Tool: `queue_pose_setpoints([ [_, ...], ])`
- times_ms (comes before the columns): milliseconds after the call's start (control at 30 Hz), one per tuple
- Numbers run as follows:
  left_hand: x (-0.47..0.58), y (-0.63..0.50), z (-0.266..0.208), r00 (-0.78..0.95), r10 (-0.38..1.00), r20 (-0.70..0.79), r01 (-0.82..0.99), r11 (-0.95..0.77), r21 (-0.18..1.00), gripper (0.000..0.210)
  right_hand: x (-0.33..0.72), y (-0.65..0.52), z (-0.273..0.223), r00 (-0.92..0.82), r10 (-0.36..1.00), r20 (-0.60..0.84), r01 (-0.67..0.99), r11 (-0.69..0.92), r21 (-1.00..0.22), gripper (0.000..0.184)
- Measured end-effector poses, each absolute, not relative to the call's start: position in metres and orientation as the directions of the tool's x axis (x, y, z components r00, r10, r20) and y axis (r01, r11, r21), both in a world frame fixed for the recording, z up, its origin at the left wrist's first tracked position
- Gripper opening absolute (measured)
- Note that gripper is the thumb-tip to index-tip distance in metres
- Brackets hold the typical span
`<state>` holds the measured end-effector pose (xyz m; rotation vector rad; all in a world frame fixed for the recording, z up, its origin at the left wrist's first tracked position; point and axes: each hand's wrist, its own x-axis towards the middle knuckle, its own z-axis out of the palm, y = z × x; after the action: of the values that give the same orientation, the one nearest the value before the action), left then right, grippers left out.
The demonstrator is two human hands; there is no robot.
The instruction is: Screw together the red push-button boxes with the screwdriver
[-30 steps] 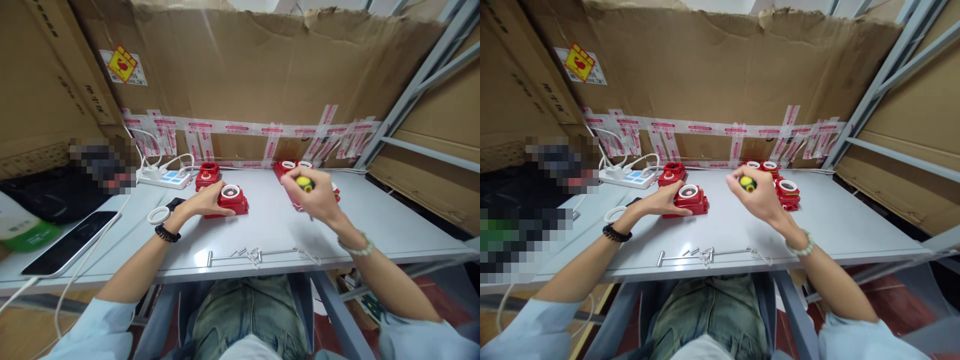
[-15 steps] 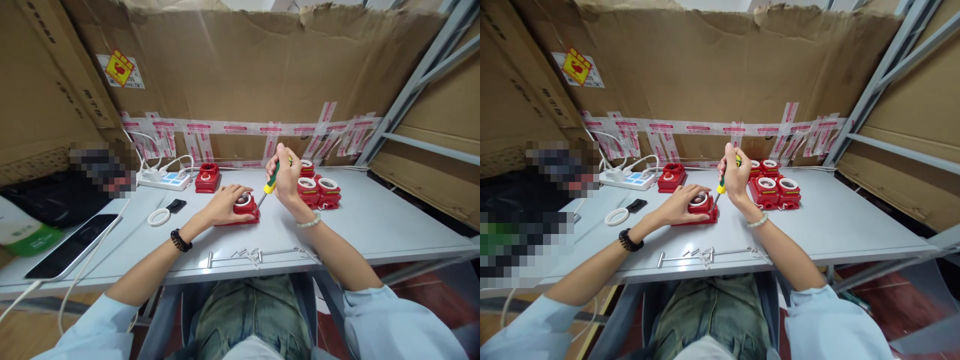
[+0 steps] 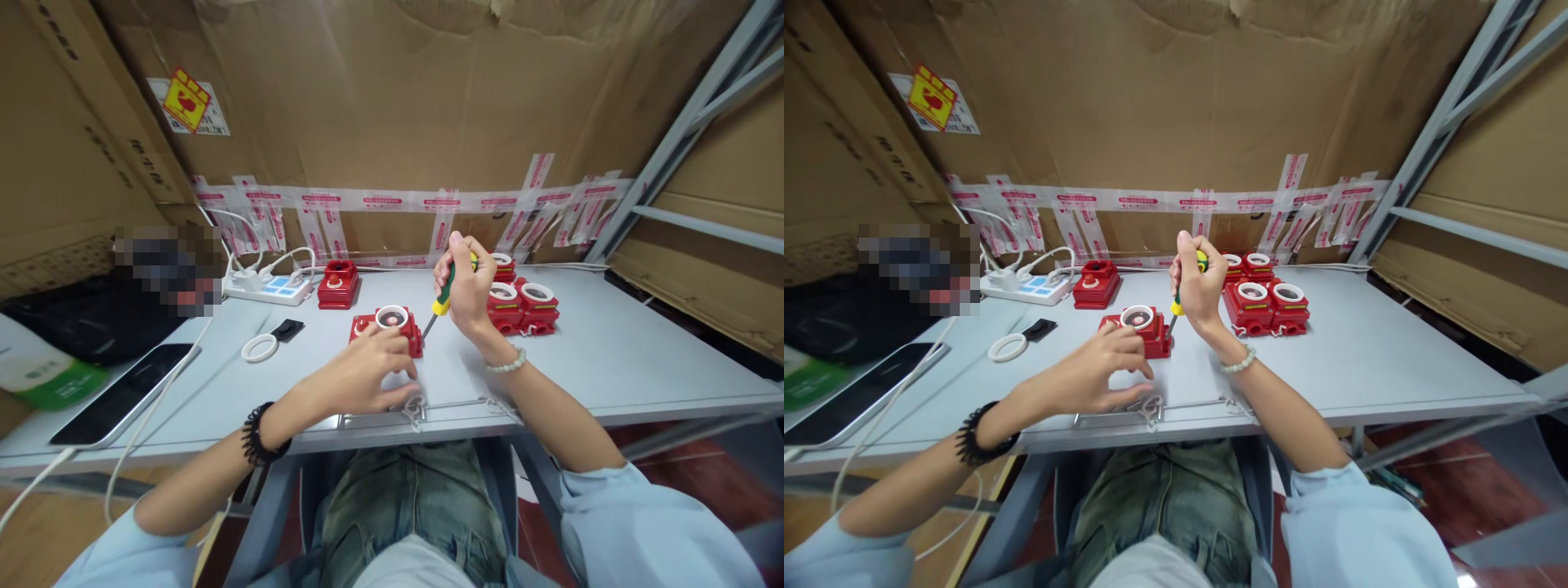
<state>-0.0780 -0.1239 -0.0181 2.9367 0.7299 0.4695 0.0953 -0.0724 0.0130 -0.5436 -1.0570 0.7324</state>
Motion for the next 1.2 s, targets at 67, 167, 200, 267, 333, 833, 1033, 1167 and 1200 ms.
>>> queue_pose_setpoints([
  [67,-0.075,-0.135,-0.024,0.851,0.491,0.187,0.466,-0.87,0.163,0.02,0.096,-0.072,0.012,0.297,0.753,0.587,-0.265,0.656,-0.707,0.046],
  [167,-0.071,-0.14,-0.031,0.847,0.523,0.1,0.502,-0.847,0.175,0.018,0.096,-0.073,0.012,0.291,0.745,0.6,-0.26,0.665,-0.7,0.046],
  [200,-0.07,-0.139,-0.032,0.847,0.526,0.084,0.506,-0.843,0.182,0.016,0.096,-0.073,0.011,0.289,0.742,0.605,-0.255,0.669,-0.698,0.046],
  [267,-0.068,-0.137,-0.034,0.849,0.524,0.067,0.504,-0.842,0.195,0.014,0.097,-0.072,0.011,0.287,0.735,0.614,-0.247,0.676,-0.694,0.046],
  [333,-0.067,-0.136,-0.034,0.849,0.524,0.06,0.503,-0.839,0.207,0.012,0.097,-0.072,0.01,0.283,0.732,0.619,-0.24,0.679,-0.694,0.045],
  [833,-0.068,-0.157,-0.03,0.829,0.557,0.049,0.523,-0.805,0.281,0.011,0.097,-0.073,0.008,0.272,0.736,0.62,-0.212,0.675,-0.707,0.042],
  [1033,-0.074,-0.163,-0.035,0.846,0.525,0.091,0.496,-0.838,0.23,0.017,0.097,-0.073,0.007,0.273,0.735,0.62,-0.171,0.672,-0.721,0.044],
  [1167,-0.074,-0.164,-0.039,0.862,0.498,0.093,0.474,-0.857,0.201,0.019,0.097,-0.073,0.007,0.27,0.731,0.627,-0.158,0.676,-0.72,0.043],
  [1200,-0.073,-0.163,-0.04,0.864,0.496,0.091,0.473,-0.86,0.192,0.018,0.097,-0.073,0.007,0.269,0.731,0.627,-0.159,0.676,-0.72,0.043],
])
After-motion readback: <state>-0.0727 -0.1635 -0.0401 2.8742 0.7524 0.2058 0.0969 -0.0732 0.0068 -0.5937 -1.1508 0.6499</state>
